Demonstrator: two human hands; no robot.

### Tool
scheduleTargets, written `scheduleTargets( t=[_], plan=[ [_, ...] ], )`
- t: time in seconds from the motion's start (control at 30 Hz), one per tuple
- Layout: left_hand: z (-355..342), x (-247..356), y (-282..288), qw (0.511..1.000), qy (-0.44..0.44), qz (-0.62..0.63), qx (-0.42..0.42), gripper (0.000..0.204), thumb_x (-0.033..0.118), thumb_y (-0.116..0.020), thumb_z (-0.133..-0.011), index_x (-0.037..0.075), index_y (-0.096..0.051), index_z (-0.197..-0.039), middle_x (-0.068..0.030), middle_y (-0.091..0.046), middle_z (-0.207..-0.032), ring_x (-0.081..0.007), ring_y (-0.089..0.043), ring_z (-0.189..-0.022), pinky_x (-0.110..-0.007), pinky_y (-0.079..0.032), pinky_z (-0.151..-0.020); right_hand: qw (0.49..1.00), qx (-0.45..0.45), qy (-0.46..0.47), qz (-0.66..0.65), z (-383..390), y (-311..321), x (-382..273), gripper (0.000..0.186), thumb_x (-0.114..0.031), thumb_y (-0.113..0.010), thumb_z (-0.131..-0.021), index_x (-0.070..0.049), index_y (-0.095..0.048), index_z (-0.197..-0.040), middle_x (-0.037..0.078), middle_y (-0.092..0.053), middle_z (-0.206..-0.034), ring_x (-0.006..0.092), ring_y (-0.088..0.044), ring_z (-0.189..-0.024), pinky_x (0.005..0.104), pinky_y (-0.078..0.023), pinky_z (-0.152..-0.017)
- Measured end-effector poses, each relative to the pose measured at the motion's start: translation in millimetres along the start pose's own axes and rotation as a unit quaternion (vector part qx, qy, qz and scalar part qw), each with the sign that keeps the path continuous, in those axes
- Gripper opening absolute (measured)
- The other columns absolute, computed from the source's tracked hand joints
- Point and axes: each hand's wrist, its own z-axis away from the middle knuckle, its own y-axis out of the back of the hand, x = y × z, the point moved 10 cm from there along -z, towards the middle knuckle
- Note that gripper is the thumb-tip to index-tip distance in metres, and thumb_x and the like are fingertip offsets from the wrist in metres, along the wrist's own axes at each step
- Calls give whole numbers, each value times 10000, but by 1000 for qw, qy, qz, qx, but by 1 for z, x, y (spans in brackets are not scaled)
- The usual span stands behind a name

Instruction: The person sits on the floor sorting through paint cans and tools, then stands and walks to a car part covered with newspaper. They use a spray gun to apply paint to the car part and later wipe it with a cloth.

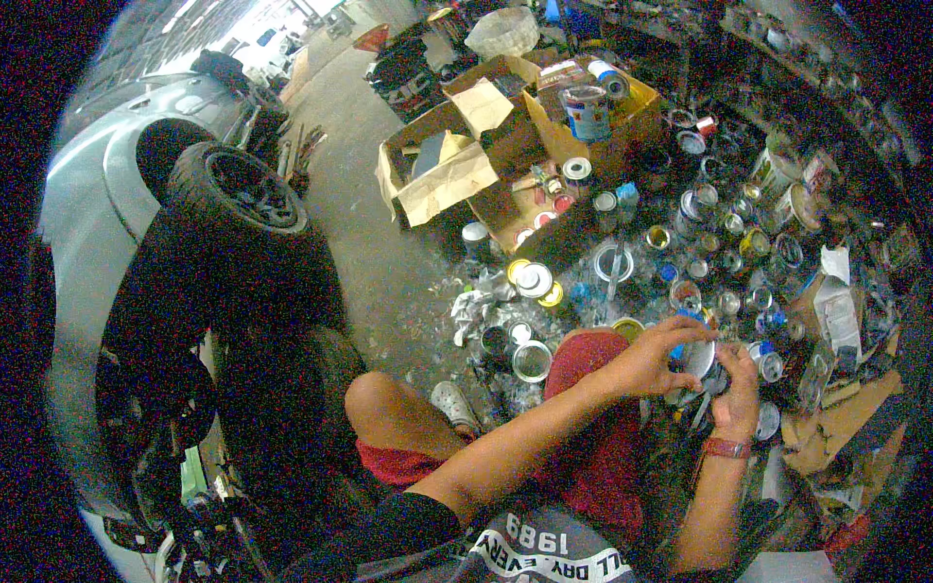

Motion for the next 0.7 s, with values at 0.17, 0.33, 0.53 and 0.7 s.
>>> scheduleTargets(
  t=[0.17,0.33,0.53,0.7],
  plan=[
    [-9,-16,-13,981,100,167,-16,735,223,-919,-838,103,-618,-1498,-125,-666,-1444,-284,-605,-1362,-442,-537,-1100,985,104,92,105,-7,33,-31,205,-146,-818,-935,-65,-734,-1104,58,-757,-1140,190,-695,-1073,339,-537,-992],
    [5,-32,-1,822,242,514,-25,728,346,-772,-1013,167,-461,-1647,-57,-573,-1542,-241,-584,-1369,-455,-600,-1038,894,72,269,351,28,-58,-82,201,-82,-799,-921,-40,-796,-1117,100,-797,-1136,217,-739,-1050,358,-559,-981],
    [16,-46,-13,763,296,570,-77,579,335,-705,-1062,99,-535,-1562,-23,-676,-1394,-163,-683,-1210,-492,-645,-970,782,-6,383,491,72,-123,-106,123,-15,-761,-905,-23,-800,-1021,135,-792,-1078,320,-753,-1045,411,-567,-1007],
    [19,-54,-4,799,306,514,-50,513,309,-701,-1067,86,-584,-1514,-43,-658,-1419,-173,-669,-1223,-488,-647,-954,724,8,405,558,55,-123,-102,173,-31,-739,-897,-32,-753,-1070,149,-779,-1058,374,-739,-960,463,-568,-931]
  ],
)
